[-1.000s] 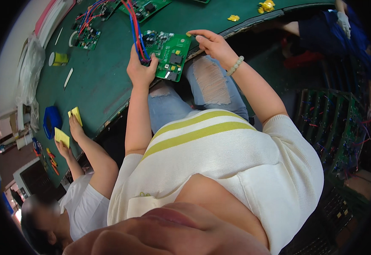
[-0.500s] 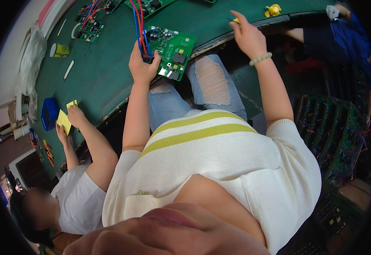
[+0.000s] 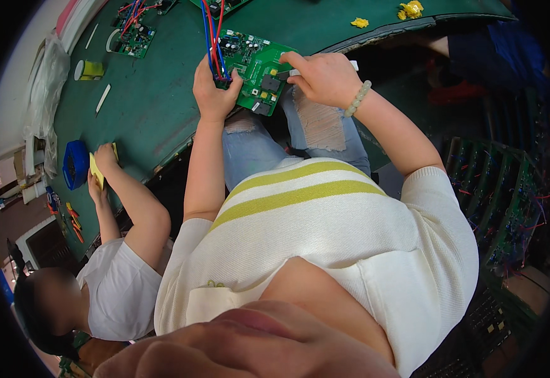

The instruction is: Assembling and inspecting printed circuit boards (PCBs) by connecting wires and checking components.

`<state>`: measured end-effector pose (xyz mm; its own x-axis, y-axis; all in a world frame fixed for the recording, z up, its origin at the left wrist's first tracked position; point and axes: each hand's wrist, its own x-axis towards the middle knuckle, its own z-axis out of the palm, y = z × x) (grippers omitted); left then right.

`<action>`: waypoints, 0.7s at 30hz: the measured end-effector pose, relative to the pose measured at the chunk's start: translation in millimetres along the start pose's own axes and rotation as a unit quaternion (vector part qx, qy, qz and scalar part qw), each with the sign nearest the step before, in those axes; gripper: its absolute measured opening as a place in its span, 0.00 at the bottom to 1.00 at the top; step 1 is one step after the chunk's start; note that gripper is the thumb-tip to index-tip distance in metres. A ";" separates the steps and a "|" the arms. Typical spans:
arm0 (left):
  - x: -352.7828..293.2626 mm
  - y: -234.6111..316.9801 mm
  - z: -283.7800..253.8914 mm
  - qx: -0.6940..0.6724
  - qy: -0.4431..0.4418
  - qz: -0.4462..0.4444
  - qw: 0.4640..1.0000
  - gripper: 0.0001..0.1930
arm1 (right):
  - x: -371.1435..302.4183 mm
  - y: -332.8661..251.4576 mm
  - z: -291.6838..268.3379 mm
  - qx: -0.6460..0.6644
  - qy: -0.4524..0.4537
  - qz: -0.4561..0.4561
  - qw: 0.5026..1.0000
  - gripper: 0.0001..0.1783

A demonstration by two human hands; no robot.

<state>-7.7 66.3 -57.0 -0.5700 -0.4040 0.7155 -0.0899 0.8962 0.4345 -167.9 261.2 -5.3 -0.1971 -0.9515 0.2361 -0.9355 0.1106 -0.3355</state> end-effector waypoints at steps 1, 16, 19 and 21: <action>0.0 0.0 -0.6 -0.001 -0.001 -0.002 1.000 0.32 | 0.7 -0.4 -0.9 -0.004 -0.009 0.003 1.000 0.19; -1.3 -1.7 -0.4 0.001 -0.007 -0.035 0.999 0.31 | 0.7 5.9 17.3 -0.031 -0.003 -0.044 0.999 0.17; -1.5 -2.0 1.7 0.001 -0.006 -0.034 0.999 0.31 | -2.2 12.2 25.3 0.060 0.013 -0.025 0.998 0.16; 0.3 -1.0 2.3 0.000 0.005 -0.020 1.000 0.30 | -3.3 18.3 37.8 0.139 0.033 -0.010 0.990 0.16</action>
<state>-9.7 65.8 -58.5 -0.5584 -0.4419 0.7021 -0.1135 0.8791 0.4630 -173.2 255.5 -46.7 -0.2065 -0.9306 0.3022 -0.8246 -0.0008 -0.5657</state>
